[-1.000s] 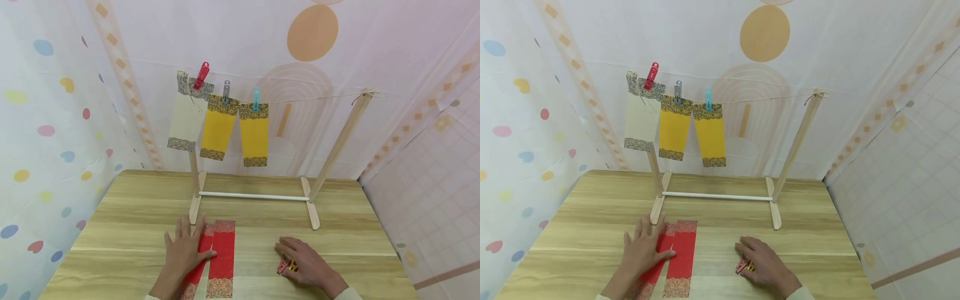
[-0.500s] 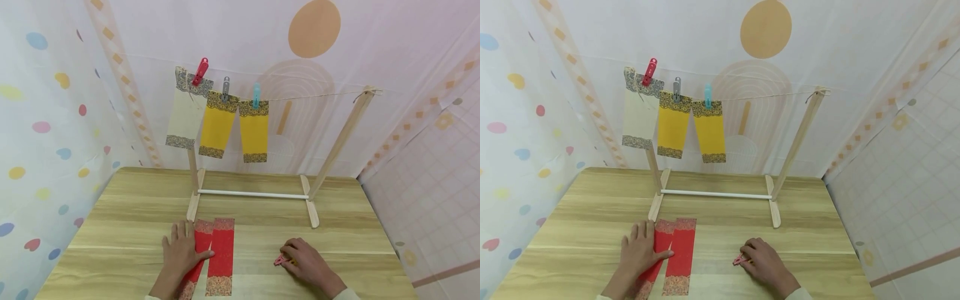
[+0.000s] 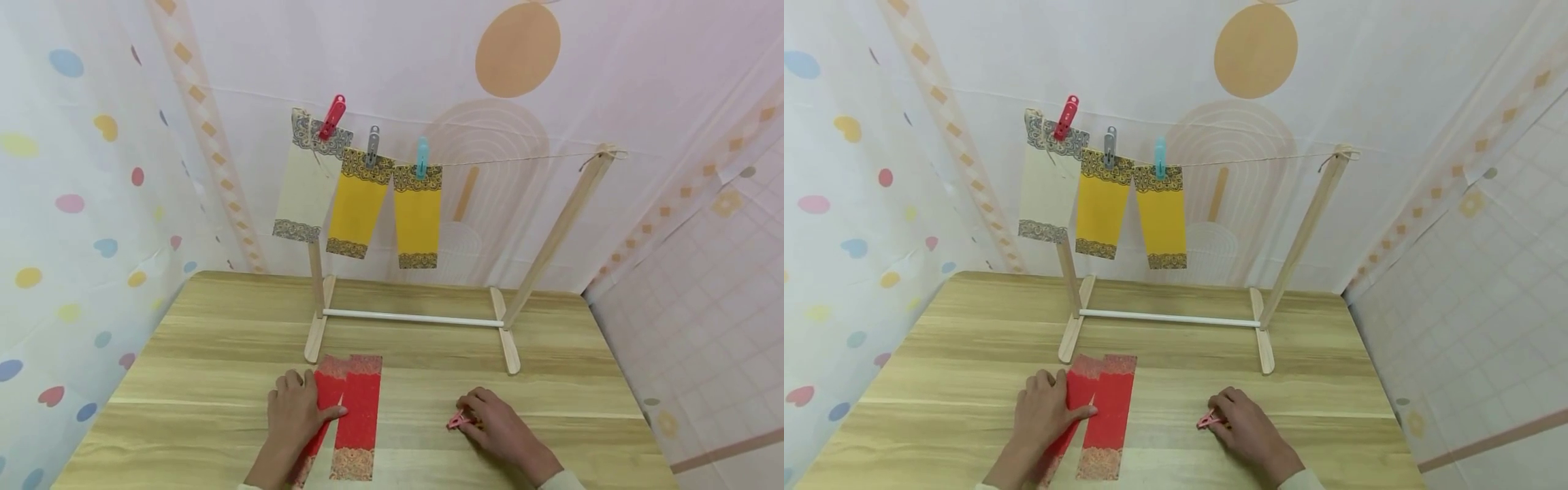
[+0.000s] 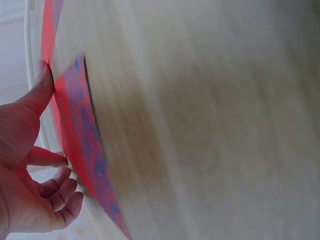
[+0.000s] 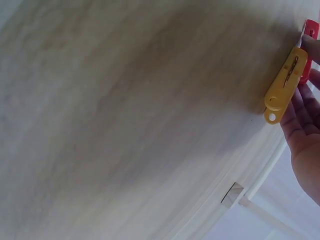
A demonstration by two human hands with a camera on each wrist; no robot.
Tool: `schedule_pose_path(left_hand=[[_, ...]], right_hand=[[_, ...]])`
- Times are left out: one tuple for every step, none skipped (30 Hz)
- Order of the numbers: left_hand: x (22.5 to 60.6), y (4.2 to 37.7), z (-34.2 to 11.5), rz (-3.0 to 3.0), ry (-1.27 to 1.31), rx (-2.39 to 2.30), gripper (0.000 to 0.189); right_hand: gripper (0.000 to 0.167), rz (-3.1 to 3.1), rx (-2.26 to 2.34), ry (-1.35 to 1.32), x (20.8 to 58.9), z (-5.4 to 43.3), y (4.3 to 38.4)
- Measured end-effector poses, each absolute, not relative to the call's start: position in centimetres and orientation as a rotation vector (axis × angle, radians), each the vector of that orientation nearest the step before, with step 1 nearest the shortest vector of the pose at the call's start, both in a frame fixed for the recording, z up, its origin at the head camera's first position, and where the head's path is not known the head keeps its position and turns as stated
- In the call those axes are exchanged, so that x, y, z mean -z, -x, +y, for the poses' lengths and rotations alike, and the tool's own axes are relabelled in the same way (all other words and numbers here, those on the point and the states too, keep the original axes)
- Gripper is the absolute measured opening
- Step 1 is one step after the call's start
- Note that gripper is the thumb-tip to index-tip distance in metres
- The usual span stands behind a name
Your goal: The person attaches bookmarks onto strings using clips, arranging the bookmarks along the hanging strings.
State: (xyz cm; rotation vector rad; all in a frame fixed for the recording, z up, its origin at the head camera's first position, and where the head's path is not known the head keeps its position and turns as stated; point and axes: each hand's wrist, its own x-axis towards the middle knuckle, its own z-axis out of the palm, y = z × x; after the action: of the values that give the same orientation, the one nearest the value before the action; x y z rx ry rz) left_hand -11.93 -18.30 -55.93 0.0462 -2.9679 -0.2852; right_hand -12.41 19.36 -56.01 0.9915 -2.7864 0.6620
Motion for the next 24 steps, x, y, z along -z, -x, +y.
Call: schedule_pose_path(left_hand=[[55.9, 12.0, -18.4, -2.958, -0.049, 0.298, 0.088], [55.9, 12.0, -18.4, -2.95, -0.052, 0.314, 0.085], [55.9, 12.0, -18.5, -2.941, -0.059, 0.327, 0.082], [55.9, 12.0, -18.5, -2.937, -0.065, 0.342, 0.08], [55.8, 12.0, -18.5, -2.933, -0.074, 0.361, 0.079], [55.7, 12.0, -18.6, -2.933, -0.082, 0.376, 0.078], [55.7, 12.0, -18.6, -2.938, -0.093, 0.396, 0.078], [55.6, 12.0, -18.6, -2.942, -0.104, 0.422, 0.077], [55.5, 12.1, -18.6, -2.948, -0.118, 0.449, 0.075], [55.4, 12.1, -18.6, -2.957, -0.136, 0.477, 0.074], [55.4, 12.2, -18.6, -2.965, -0.157, 0.51, 0.071], [55.3, 12.3, -18.6, -2.976, -0.179, 0.539, 0.07], [55.2, 12.4, -18.6, -2.986, -0.2, 0.563, 0.069], [55.2, 12.5, -18.6, -2.996, -0.221, 0.582, 0.069], [55.1, 12.6, -18.6, -3.006, -0.241, 0.599, 0.068], [55.1, 12.6, -18.6, -3.013, -0.259, 0.613, 0.069], [55.0, 12.7, -18.7, -3.019, -0.276, 0.629, 0.069], [55.0, 12.7, -18.7, -3.023, -0.287, 0.638, 0.069], [55.0, 12.8, -18.7, -3.024, -0.294, 0.645, 0.068], [54.9, 12.8, -18.7, -3.023, -0.296, 0.652, 0.067], [54.9, 12.8, -18.6, -3.021, -0.297, 0.658, 0.066], [54.9, 12.8, -18.6, -3.016, -0.296, 0.661, 0.066], [54.9, 12.8, -18.6, -3.01, -0.294, 0.665, 0.066], [55.0, 12.8, -18.5, -3.002, -0.291, 0.673, 0.067]], right_hand=[[0.024, -2.799, -0.706, -0.971, 56.0, 19.3, 12.4], [0.023, -2.805, -0.746, -0.952, 56.0, 19.2, 12.5], [0.022, -2.809, -0.782, -0.936, 56.0, 19.2, 12.5], [0.022, -2.81, -0.812, -0.924, 55.9, 19.2, 12.5], [0.021, -2.809, -0.833, -0.914, 55.9, 19.1, 12.5], [0.02, -2.806, -0.84, -0.907, 55.9, 19.2, 12.6], [0.02, -2.802, -0.842, -0.901, 55.9, 19.2, 12.6], [0.02, -2.8, -0.841, -0.895, 55.9, 19.2, 12.6], [0.02, -2.798, -0.839, -0.892, 55.8, 19.2, 12.6], [0.02, -2.798, -0.833, -0.889, 55.8, 19.3, 12.7], [0.02, -2.8, -0.834, -0.887, 55.7, 19.3, 12.7], [0.02, -2.804, -0.832, -0.887, 55.7, 19.3, 12.8], [0.02, -2.809, -0.835, -0.887, 55.6, 19.3, 12.9], [0.02, -2.819, -0.836, -0.886, 55.5, 19.3, 12.9], [0.021, -2.828, -0.836, -0.89, 55.5, 19.3, 12.9], [0.021, -2.837, -0.834, -0.894, 55.4, 19.3, 13.0], [0.021, -2.842, -0.834, -0.899, 55.4, 19.3, 13.0], [0.021, -2.846, -0.83, -0.904, 55.3, 19.3, 13.0], [0.021, -2.845, -0.827, -0.909, 55.3, 19.4, 13.0], [0.021, -2.842, -0.826, -0.914, 55.3, 19.4, 13.0], [0.02, -2.837, -0.829, -0.915, 55.2, 19.4, 13.1], [0.02, -2.832, -0.836, -0.915, 55.2, 19.4, 13.1], [0.02, -2.827, -0.849, -0.91, 55.2, 19.4, 13.2], [0.02, -2.827, -0.869, -0.898, 55.2, 19.4, 13.2]])
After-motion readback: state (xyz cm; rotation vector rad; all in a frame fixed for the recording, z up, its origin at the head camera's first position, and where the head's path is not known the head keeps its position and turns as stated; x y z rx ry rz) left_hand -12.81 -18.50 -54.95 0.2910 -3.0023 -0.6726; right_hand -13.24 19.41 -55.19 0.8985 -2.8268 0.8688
